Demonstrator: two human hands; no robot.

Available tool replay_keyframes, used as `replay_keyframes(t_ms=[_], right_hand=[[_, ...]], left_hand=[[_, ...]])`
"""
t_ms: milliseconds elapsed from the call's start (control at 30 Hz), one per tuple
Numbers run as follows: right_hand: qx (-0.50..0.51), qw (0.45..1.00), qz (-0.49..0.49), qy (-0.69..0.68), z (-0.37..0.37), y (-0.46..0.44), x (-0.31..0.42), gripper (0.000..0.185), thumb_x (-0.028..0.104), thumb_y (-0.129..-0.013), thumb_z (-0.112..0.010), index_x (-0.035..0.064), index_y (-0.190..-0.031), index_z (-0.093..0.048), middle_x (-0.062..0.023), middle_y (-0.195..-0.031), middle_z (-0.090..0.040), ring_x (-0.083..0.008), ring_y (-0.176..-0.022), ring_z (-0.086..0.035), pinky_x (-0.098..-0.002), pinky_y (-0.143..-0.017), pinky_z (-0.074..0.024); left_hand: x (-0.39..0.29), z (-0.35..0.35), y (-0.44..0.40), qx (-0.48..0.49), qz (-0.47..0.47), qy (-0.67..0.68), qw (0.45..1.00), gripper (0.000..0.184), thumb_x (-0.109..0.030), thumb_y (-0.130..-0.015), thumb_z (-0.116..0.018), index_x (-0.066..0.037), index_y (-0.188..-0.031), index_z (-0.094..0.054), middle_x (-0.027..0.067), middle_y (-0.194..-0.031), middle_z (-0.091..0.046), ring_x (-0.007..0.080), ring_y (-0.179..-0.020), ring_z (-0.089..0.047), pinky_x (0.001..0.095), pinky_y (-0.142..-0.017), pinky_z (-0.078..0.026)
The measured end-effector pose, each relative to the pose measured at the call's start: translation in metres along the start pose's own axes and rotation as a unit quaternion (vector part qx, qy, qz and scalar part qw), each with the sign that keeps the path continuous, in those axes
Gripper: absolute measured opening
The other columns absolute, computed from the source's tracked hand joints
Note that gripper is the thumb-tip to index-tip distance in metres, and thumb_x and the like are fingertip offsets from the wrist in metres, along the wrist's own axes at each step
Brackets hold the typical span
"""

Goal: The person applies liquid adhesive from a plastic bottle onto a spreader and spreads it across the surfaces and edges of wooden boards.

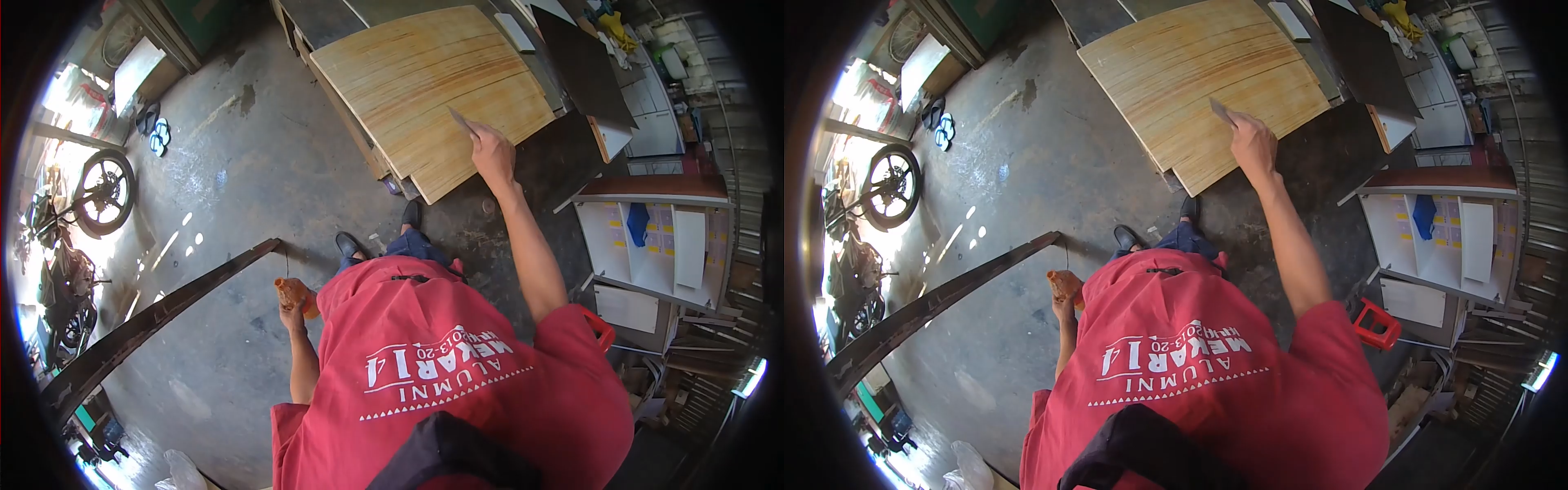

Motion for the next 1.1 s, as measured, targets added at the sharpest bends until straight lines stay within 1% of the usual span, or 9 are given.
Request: replay_keyframes(t_ms=[67,133,300,533,600,733,867,967,1100], right_hand=[[-0.045,0.997,0.044,0.051,0.002,0.007,-0.006,0.020,0.016,-0.091,-0.062,0.0062,-0.104,-0.072,-0.0201,-0.094,-0.069,-0.0408,-0.087,-0.066,-0.0471,-0.074,-0.0532],[0.010,0.990,0.144,0.001,0.002,0.030,0.022,0.020,0.013,-0.091,-0.060,0.0078,-0.106,-0.073,-0.0183,-0.097,-0.070,-0.0396,-0.090,-0.066,-0.0466,-0.076,-0.0530],[-0.062,0.996,0.003,0.071,0.020,-0.010,-0.029,0.025,0.005,-0.087,-0.055,0.0070,-0.102,-0.075,-0.0171,-0.097,-0.072,-0.0367,-0.092,-0.068,-0.0439,-0.080,-0.0539],[-0.005,0.981,0.188,-0.036,0.000,0.068,0.021,0.024,0.010,-0.087,-0.056,0.0088,-0.101,-0.075,-0.0138,-0.100,-0.073,-0.0366,-0.093,-0.068,-0.0451,-0.080,-0.0534],[0.064,0.983,0.169,-0.037,0.010,0.092,0.034,0.027,0.005,-0.086,-0.054,0.0086,-0.103,-0.075,-0.0141,-0.102,-0.073,-0.0354,-0.095,-0.069,-0.0441,-0.081,-0.0542],[0.132,0.982,0.095,-0.100,0.020,0.077,0.001,0.028,0.001,-0.086,-0.055,0.0060,-0.107,-0.073,-0.0159,-0.103,-0.073,-0.0336,-0.095,-0.070,-0.0410,-0.080,-0.0563],[-0.108,0.992,0.066,-0.008,0.053,0.017,-0.052,0.028,0.002,-0.085,-0.057,0.0079,-0.106,-0.075,-0.0153,-0.102,-0.073,-0.0351,-0.096,-0.069,-0.0435,-0.083,-0.0552],[-0.059,0.990,0.122,0.030,0.011,0.019,-0.070,0.029,0.003,-0.089,-0.056,0.0092,-0.111,-0.074,-0.0153,-0.107,-0.072,-0.0336,-0.099,-0.069,-0.0414,-0.086,-0.0556],[-0.032,0.994,0.100,0.044,0.049,0.006,-0.047,0.029,0.003,-0.089,-0.056,0.0100,-0.110,-0.074,-0.0144,-0.106,-0.073,-0.0329,-0.100,-0.069,-0.0412,-0.085,-0.0557]], left_hand=[[0.010,0.010,-0.004,-0.009,0.003,-0.003,1.000,0.063,-0.008,-0.068,-0.084,-0.003,-0.127,-0.060,0.0075,-0.114,-0.069,0.0194,-0.102,-0.067,0.0341,-0.092,-0.053],[0.017,0.014,-0.001,-0.022,0.007,-0.003,1.000,0.065,-0.009,-0.067,-0.084,-0.003,-0.127,-0.060,0.0077,-0.115,-0.069,0.0196,-0.103,-0.067,0.0343,-0.092,-0.053],[0.034,0.031,0.021,-0.014,0.076,-0.062,0.995,0.068,-0.009,-0.063,-0.085,-0.004,-0.127,-0.061,0.0084,-0.117,-0.069,0.0210,-0.105,-0.067,0.0348,-0.094,-0.052],[0.019,0.032,0.042,-0.008,0.057,-0.152,0.987,0.064,-0.021,-0.064,-0.084,-0.005,-0.122,-0.063,0.0103,-0.112,-0.071,0.0225,-0.102,-0.067,0.0355,-0.091,-0.052],[0.029,0.031,0.032,-0.028,0.070,-0.114,0.991,0.067,-0.007,-0.063,-0.084,-0.005,-0.126,-0.062,0.0076,-0.115,-0.069,0.0209,-0.104,-0.066,0.0348,-0.093,-0.052],[0.023,0.021,0.015,-0.052,0.034,-0.114,0.992,0.070,-0.009,-0.065,-0.084,-0.005,-0.131,-0.060,0.0085,-0.118,-0.069,0.0217,-0.108,-0.066,0.0357,-0.096,-0.051],[-0.002,0.014,0.003,-0.079,0.001,-0.130,0.988,0.072,-0.009,-0.065,-0.085,-0.005,-0.132,-0.059,0.0088,-0.120,-0.068,0.0219,-0.108,-0.066,0.0360,-0.097,-0.051],[-0.005,0.014,-0.020,-0.046,-0.019,-0.094,0.994,0.073,-0.009,-0.064,-0.086,-0.004,-0.132,-0.059,0.0093,-0.120,-0.068,0.0226,-0.108,-0.066,0.0356,-0.098,-0.051],[-0.009,0.007,-0.029,-0.033,-0.026,-0.019,0.999,0.074,-0.010,-0.065,-0.086,-0.002,-0.133,-0.058,0.0108,-0.121,-0.068,0.0230,-0.108,-0.066,0.0359,-0.097,-0.051]])
Point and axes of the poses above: each hand's wrist, its own y-axis away from the middle knuckle, its own z-axis out of the back of the hand, x = y × z, the point moved 9 cm from there along -y, towards the middle knuckle
